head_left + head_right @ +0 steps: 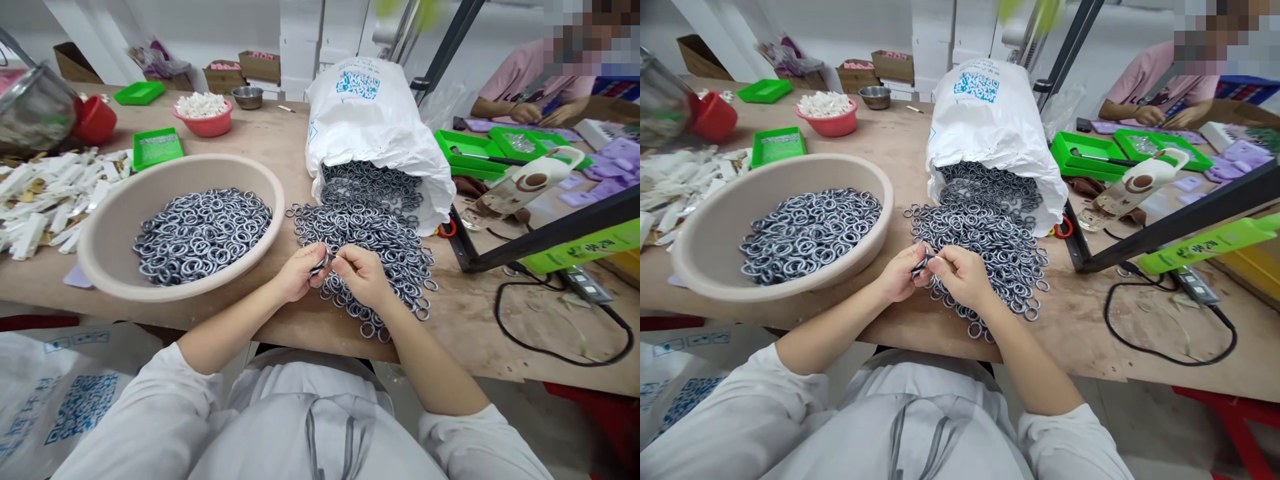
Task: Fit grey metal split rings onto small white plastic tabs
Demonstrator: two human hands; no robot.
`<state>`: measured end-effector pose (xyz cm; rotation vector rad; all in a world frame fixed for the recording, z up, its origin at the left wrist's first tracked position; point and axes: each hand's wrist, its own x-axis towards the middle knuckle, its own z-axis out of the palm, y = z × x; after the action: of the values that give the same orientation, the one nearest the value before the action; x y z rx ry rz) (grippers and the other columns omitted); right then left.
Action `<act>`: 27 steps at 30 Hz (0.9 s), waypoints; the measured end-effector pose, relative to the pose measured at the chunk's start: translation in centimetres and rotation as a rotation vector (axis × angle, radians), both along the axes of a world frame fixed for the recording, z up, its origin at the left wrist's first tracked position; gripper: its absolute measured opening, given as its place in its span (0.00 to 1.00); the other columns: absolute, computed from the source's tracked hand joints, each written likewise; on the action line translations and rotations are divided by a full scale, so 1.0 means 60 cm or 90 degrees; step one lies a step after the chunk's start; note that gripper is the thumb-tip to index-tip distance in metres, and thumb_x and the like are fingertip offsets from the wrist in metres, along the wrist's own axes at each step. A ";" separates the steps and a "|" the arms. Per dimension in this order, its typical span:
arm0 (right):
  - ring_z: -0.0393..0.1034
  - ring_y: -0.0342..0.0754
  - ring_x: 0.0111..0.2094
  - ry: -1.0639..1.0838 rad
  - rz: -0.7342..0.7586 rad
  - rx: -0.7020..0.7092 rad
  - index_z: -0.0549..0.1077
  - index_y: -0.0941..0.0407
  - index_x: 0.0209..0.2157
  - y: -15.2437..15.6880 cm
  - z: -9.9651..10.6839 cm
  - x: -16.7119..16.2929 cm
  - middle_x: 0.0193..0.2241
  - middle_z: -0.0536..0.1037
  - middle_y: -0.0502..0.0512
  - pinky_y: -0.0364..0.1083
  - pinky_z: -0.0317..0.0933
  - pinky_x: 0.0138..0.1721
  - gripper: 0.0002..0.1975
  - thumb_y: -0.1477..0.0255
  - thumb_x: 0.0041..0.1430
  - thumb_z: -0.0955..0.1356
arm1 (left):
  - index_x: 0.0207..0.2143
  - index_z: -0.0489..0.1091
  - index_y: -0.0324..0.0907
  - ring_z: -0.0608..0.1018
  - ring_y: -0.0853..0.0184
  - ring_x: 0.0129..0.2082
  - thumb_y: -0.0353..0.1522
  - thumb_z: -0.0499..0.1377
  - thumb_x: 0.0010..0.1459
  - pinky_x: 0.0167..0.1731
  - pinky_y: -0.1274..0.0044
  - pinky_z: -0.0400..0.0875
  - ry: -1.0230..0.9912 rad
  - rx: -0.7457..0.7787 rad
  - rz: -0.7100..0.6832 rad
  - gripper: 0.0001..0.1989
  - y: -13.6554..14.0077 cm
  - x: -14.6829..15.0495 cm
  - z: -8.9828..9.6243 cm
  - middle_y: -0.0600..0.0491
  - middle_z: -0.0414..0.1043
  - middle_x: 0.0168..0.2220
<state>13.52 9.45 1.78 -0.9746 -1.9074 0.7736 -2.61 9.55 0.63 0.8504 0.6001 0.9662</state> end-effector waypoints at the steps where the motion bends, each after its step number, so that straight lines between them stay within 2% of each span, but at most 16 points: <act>1: 0.58 0.43 0.24 -0.027 0.006 0.016 0.67 0.54 0.23 -0.004 0.002 0.001 0.21 0.66 0.49 0.45 0.51 0.29 0.21 0.56 0.65 0.63 | 0.25 0.61 0.41 0.56 0.79 0.14 0.51 0.67 0.46 0.14 0.85 0.48 0.000 -0.004 0.000 0.26 0.000 0.000 0.000 0.61 0.58 0.15; 5: 0.57 0.43 0.23 -0.074 0.019 0.032 0.63 0.54 0.21 -0.009 0.003 0.000 0.20 0.64 0.48 0.45 0.49 0.29 0.22 0.57 0.65 0.62 | 0.26 0.62 0.41 0.56 0.79 0.14 0.51 0.68 0.45 0.15 0.85 0.48 -0.003 -0.014 -0.005 0.26 -0.001 -0.001 -0.001 0.61 0.58 0.15; 8: 0.56 0.42 0.23 -0.081 0.003 0.007 0.62 0.54 0.20 -0.001 -0.003 0.002 0.19 0.62 0.47 0.45 0.48 0.29 0.24 0.55 0.65 0.62 | 0.25 0.62 0.40 0.56 0.79 0.14 0.50 0.67 0.46 0.14 0.85 0.48 -0.003 -0.004 -0.041 0.25 -0.006 0.000 -0.004 0.60 0.58 0.15; 12: 0.56 0.43 0.23 -0.015 -0.164 -0.031 0.62 0.54 0.20 0.032 -0.016 0.025 0.18 0.61 0.47 0.45 0.49 0.28 0.27 0.49 0.64 0.59 | 0.23 0.64 0.39 0.58 0.78 0.13 0.49 0.65 0.51 0.13 0.84 0.49 -0.019 0.021 -0.114 0.24 -0.009 0.001 -0.006 0.58 0.61 0.16; 14: 0.59 0.45 0.25 -0.052 -0.249 -0.043 0.66 0.54 0.23 0.050 -0.021 0.039 0.20 0.65 0.49 0.44 0.50 0.29 0.26 0.49 0.64 0.59 | 0.25 0.66 0.38 0.60 0.78 0.13 0.47 0.64 0.52 0.13 0.84 0.52 -0.030 0.010 -0.083 0.21 -0.003 -0.002 -0.005 0.57 0.64 0.18; 17: 0.67 0.49 0.32 -0.278 -0.334 -0.046 0.74 0.55 0.34 0.067 -0.025 0.045 0.30 0.75 0.53 0.45 0.52 0.31 0.19 0.53 0.61 0.65 | 0.35 0.71 0.37 0.63 0.78 0.14 0.41 0.64 0.55 0.13 0.85 0.53 -0.043 -0.035 0.003 0.15 0.011 -0.011 0.000 0.55 0.70 0.22; 20: 0.70 0.53 0.38 -0.465 -0.358 -0.029 0.76 0.53 0.43 0.072 -0.027 0.027 0.41 0.76 0.57 0.45 0.54 0.32 0.19 0.55 0.58 0.68 | 0.42 0.71 0.39 0.65 0.78 0.15 0.33 0.62 0.55 0.11 0.87 0.51 -0.063 -0.118 0.073 0.12 0.023 -0.017 0.005 0.56 0.72 0.25; 24: 0.71 0.52 0.37 -0.547 -0.335 -0.027 0.78 0.53 0.39 0.073 -0.028 0.002 0.41 0.76 0.58 0.45 0.54 0.31 0.14 0.60 0.61 0.65 | 0.31 0.67 0.39 0.74 0.74 0.20 0.31 0.58 0.54 0.11 0.87 0.55 -0.051 -0.237 0.114 0.04 0.032 -0.017 0.007 0.52 0.74 0.29; 27: 0.69 0.50 0.34 -0.489 -0.335 -0.046 0.77 0.56 0.32 0.076 -0.025 0.009 0.36 0.76 0.58 0.45 0.51 0.30 0.11 0.66 0.60 0.65 | 0.24 0.61 0.39 0.74 0.75 0.20 0.35 0.61 0.54 0.11 0.87 0.55 -0.014 -0.228 0.140 0.13 0.032 -0.013 0.004 0.54 0.71 0.26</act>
<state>14.04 14.00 0.25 -1.9138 -2.0737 0.1483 -3.37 11.47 0.84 0.4600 0.8315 1.0248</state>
